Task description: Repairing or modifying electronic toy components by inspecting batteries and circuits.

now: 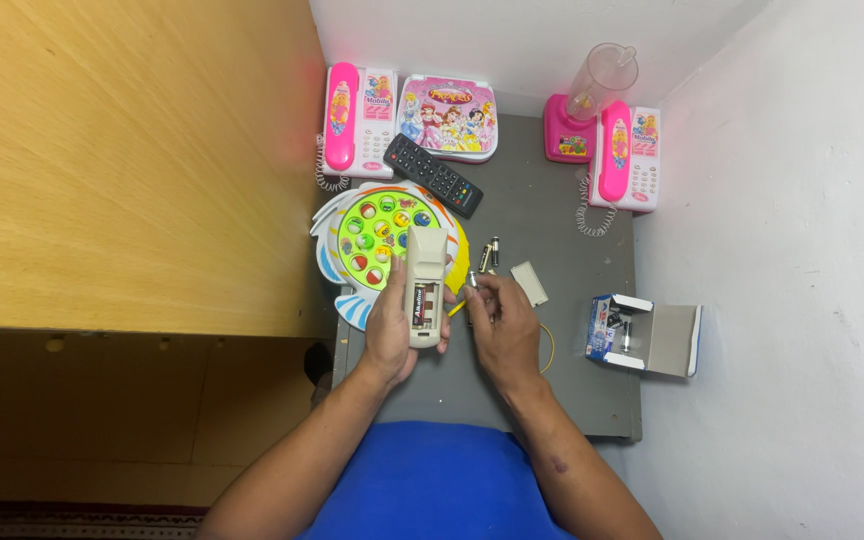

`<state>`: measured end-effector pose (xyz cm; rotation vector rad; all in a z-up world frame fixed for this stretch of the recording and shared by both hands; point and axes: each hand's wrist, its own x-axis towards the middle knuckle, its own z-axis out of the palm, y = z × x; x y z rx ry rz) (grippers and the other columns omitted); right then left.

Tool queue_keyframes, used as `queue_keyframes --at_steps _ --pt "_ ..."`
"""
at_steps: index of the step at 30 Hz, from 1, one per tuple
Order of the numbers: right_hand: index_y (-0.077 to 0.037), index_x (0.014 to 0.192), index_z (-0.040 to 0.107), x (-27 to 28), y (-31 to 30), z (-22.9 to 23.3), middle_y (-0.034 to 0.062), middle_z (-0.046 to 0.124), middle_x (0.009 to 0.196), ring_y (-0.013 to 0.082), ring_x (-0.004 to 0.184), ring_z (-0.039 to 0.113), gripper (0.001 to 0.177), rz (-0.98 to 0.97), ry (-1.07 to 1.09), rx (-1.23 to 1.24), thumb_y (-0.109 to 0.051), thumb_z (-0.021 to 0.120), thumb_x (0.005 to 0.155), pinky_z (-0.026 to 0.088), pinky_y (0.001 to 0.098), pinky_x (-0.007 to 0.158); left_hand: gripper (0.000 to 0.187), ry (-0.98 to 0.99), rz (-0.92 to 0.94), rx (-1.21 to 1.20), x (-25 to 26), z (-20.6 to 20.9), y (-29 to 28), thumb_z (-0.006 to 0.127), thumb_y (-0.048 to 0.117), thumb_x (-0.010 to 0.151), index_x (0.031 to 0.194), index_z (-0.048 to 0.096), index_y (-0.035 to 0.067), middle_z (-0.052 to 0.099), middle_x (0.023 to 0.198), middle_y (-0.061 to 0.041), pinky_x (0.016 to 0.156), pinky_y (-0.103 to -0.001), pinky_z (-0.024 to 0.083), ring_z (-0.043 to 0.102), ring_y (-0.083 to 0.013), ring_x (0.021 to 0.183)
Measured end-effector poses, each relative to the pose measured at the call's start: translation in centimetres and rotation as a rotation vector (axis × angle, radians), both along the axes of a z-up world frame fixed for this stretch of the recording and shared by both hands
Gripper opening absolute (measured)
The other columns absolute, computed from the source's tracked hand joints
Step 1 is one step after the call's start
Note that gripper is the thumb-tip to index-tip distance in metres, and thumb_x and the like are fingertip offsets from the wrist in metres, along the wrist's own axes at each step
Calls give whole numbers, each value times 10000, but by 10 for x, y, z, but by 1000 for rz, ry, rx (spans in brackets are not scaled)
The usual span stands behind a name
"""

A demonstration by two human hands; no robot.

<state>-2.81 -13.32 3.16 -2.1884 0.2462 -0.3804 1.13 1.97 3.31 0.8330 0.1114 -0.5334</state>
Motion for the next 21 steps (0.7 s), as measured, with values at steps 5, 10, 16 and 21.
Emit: queue_keyframes --at_steps 5,10,16,21 --pt "-39 1020 720 -15 4 25 94 733 946 228 822 721 133 264 -233 14 -38 759 892 570 336 735 619 78 24 126 2 -21 -4 370 574 1049 1197 578 10 655 862 -116 398 -314 494 641 -167 590" --pt "-39 1041 707 -16 7 24 92 741 988 263 935 734 182 432 -371 -40 -20 776 873 585 356 845 578 106 -2 212 1 -15 -9 401 557 1027 1199 588 38 665 849 -95 372 -286 448 635 -138 605" --pt "-33 1056 719 -20 5 20 102 752 1010 261 954 752 198 497 -348 -53 -30 782 869 598 353 850 576 56 -36 251 -1 -14 -7 388 561 1026 1271 566 70 619 800 -70 355 -262 423 595 -113 567" --pt "-28 1063 712 -25 4 12 111 762 1029 253 933 759 204 503 -322 -58 -15 779 871 611 345 813 546 52 -45 255 -8 -22 -6 400 527 1040 1283 554 62 591 794 -57 350 -259 396 565 -105 555"
